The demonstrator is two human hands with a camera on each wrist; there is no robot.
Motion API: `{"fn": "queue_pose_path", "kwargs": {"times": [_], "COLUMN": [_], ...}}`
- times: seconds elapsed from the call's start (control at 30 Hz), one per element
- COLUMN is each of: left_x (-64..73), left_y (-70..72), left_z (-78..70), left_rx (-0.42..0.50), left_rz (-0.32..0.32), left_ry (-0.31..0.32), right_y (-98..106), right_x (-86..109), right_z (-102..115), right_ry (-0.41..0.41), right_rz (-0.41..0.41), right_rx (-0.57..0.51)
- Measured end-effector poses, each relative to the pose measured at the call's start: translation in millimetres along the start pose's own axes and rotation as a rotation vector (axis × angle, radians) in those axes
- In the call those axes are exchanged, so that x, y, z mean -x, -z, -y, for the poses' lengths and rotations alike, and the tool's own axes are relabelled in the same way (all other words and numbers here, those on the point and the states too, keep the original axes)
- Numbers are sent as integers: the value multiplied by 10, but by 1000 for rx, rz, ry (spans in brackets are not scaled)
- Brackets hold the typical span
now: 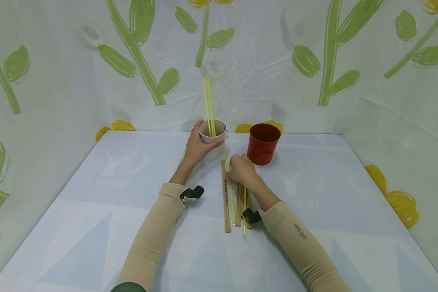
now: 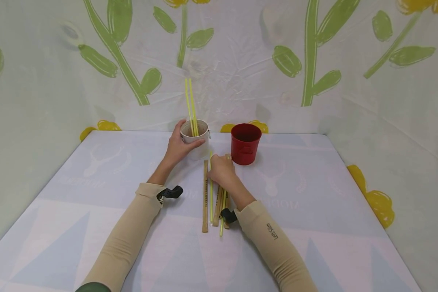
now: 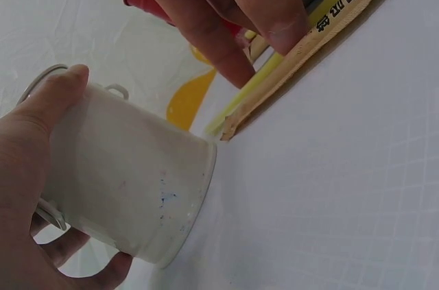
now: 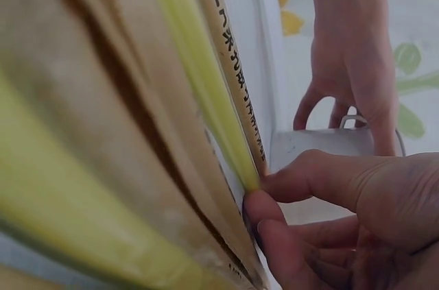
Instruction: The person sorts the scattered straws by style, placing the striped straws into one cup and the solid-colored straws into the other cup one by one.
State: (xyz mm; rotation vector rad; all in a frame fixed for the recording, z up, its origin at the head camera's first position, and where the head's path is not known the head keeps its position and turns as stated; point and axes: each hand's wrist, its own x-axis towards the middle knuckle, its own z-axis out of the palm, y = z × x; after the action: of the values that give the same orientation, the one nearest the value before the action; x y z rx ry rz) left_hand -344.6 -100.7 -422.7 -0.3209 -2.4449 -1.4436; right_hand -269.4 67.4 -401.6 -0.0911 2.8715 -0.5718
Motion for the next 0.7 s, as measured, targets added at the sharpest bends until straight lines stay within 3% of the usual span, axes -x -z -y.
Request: {"fn": "queue_pose_path", "kwargs": {"times": [0.7], "left_x": [8], "left_y": [6], "left_z": [-16], "left_rx": [-19], "left_rz": [4], "left_ry": [-5], "right_y": [-12], "right_x": [-10], "right_z": [-5], "right_ry": [27], "right_rz": [-12], "right_rx": [45]}}
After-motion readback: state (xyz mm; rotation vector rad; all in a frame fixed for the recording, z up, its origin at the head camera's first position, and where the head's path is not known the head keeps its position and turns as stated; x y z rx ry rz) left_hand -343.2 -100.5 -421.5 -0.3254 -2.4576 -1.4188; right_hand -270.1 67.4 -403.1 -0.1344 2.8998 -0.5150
